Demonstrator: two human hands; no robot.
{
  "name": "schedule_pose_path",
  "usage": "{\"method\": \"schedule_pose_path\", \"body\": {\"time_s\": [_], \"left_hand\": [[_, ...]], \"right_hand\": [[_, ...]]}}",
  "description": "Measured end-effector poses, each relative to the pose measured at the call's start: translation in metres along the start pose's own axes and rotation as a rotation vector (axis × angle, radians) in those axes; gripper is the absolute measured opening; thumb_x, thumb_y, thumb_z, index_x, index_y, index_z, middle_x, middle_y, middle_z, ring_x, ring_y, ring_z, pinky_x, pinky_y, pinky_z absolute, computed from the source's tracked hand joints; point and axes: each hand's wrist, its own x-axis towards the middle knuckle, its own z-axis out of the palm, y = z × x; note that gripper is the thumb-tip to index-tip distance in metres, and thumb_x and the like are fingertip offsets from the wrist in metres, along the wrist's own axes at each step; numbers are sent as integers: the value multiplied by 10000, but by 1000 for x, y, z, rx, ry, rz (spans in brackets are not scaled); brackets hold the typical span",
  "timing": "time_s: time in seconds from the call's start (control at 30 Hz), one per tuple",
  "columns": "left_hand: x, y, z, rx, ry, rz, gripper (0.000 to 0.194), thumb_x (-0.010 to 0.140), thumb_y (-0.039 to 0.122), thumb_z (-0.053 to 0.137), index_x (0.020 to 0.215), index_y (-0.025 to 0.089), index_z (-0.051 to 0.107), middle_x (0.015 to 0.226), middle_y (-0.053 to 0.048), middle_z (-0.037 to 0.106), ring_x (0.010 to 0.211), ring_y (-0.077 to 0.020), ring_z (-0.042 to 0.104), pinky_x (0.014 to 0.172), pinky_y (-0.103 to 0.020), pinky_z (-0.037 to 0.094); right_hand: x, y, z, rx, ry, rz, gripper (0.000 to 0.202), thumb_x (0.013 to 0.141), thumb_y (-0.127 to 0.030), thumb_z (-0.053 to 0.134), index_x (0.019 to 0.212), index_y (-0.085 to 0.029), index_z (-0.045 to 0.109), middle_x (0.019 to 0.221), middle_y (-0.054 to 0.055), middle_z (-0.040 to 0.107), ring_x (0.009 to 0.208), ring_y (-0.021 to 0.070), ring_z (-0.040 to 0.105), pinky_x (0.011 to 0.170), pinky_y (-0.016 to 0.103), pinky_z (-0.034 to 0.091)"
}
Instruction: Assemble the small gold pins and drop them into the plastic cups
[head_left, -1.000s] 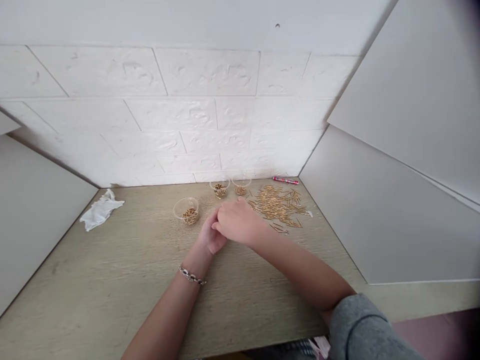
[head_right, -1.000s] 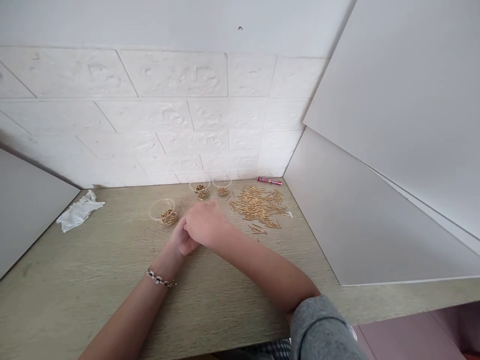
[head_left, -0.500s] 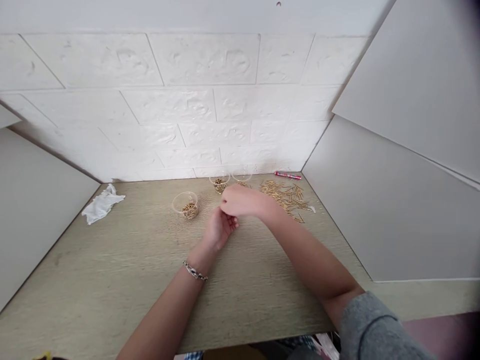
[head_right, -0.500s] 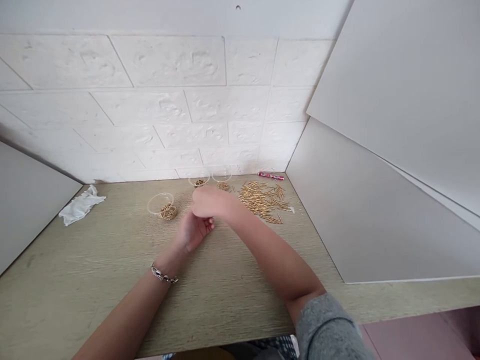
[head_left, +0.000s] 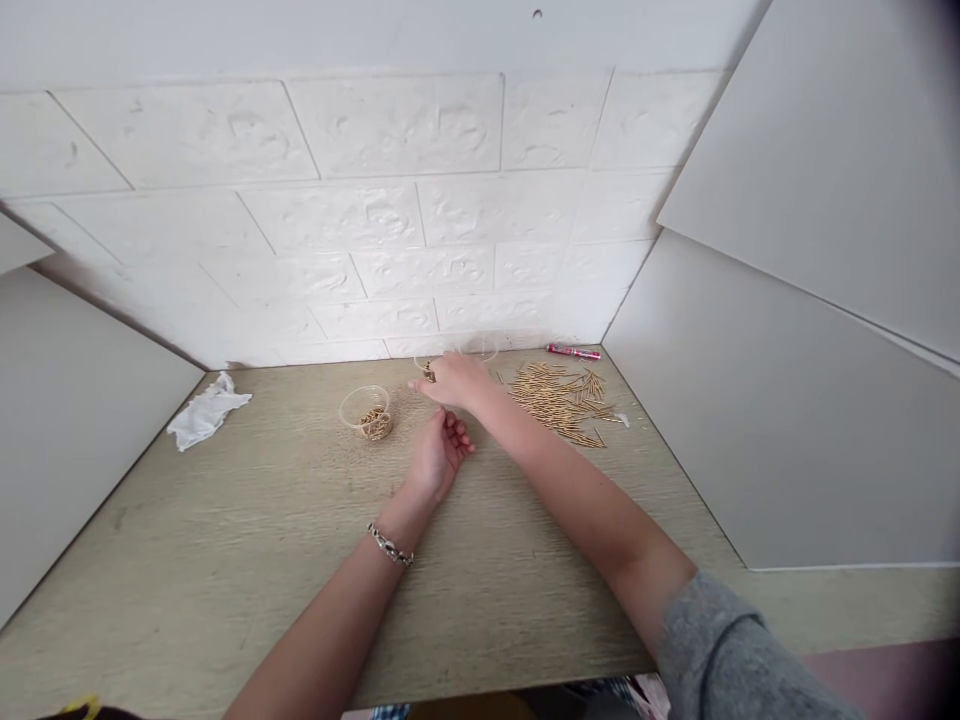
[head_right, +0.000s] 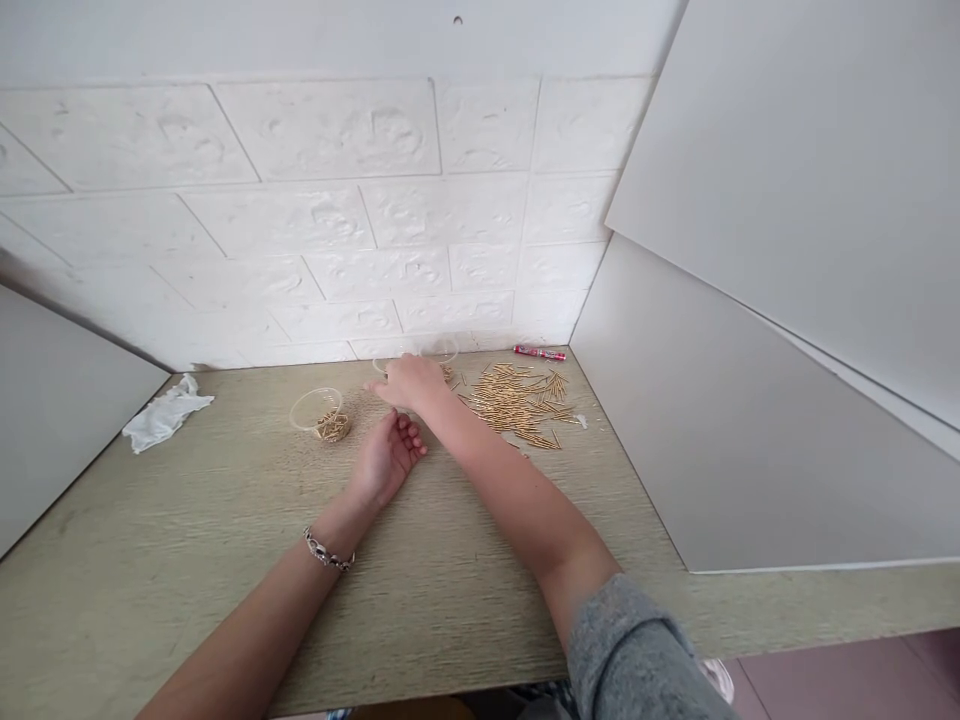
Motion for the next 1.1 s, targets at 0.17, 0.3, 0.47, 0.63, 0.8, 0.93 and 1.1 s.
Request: {"method": "schedule_pose_path", "body": {"time_s": [0.17, 0.3, 0.47, 0.63, 0.8, 0.93, 1.1], "left_hand": [[1, -2, 0, 17, -1, 14, 273, 832, 342, 424, 620, 172, 402, 536, 26, 410, 463, -92, 404, 492, -218, 369], [2, -2, -1, 5, -9, 9, 305, 848, 375, 393, 620, 173, 401, 527, 25, 408, 460, -94, 407, 490, -219, 371], [2, -1, 0, -13, -1, -3, 329, 861, 387, 373, 615, 170, 404, 522, 26, 403, 450, -90, 402, 478, -214, 367], [1, 0, -1, -27, 0, -16, 342, 845, 414, 412, 608, 166, 408, 524, 26, 414, 452, -84, 414, 482, -207, 377], [3, 1, -5, -62, -17, -32, 313, 848, 381, 416, 623, 164, 420, 544, 10, 464, 464, -99, 470, 497, -228, 413], [8, 4, -11, -110, -29, -78, 304, 873, 321, 368, 623, 157, 421, 599, -30, 536, 587, -138, 588, 586, -259, 474], [13, 8, -16, -162, -48, -116, 289, 879, 242, 357, 656, 123, 496, 715, -100, 613, 720, -156, 638, 674, -265, 506]], "right_hand": [[3, 1, 0, 10, 8, 4, 454, 852, -465, 366, 954, -108, 627, 1009, 168, 621, 906, 247, 586, 720, 322, 441], [0, 2, 0, 8, 7, 8, 380, 884, -323, 323, 988, -84, 600, 1061, 181, 599, 930, 233, 581, 727, 306, 439], [-3, 2, -1, 25, 20, -9, 359, 846, -370, 398, 986, -97, 585, 1110, 163, 567, 961, 232, 557, 740, 289, 433], [-1, 4, -1, 114, 11, -38, 354, 829, -409, 429, 968, -112, 563, 1132, 140, 551, 983, 212, 541, 785, 275, 408], [-1, 4, -10, 231, 40, -1, 339, 871, -395, 366, 945, -113, 537, 1078, 131, 576, 942, 175, 546, 766, 240, 386], [-15, -2, -30, 292, 47, 56, 369, 900, -342, 269, 850, -127, 565, 933, 111, 627, 817, 161, 563, 677, 238, 388], [-47, -20, -53, 240, -198, 58, 356, 867, -309, 315, 792, -137, 618, 786, 85, 657, 652, 151, 567, 581, 242, 384]]}}
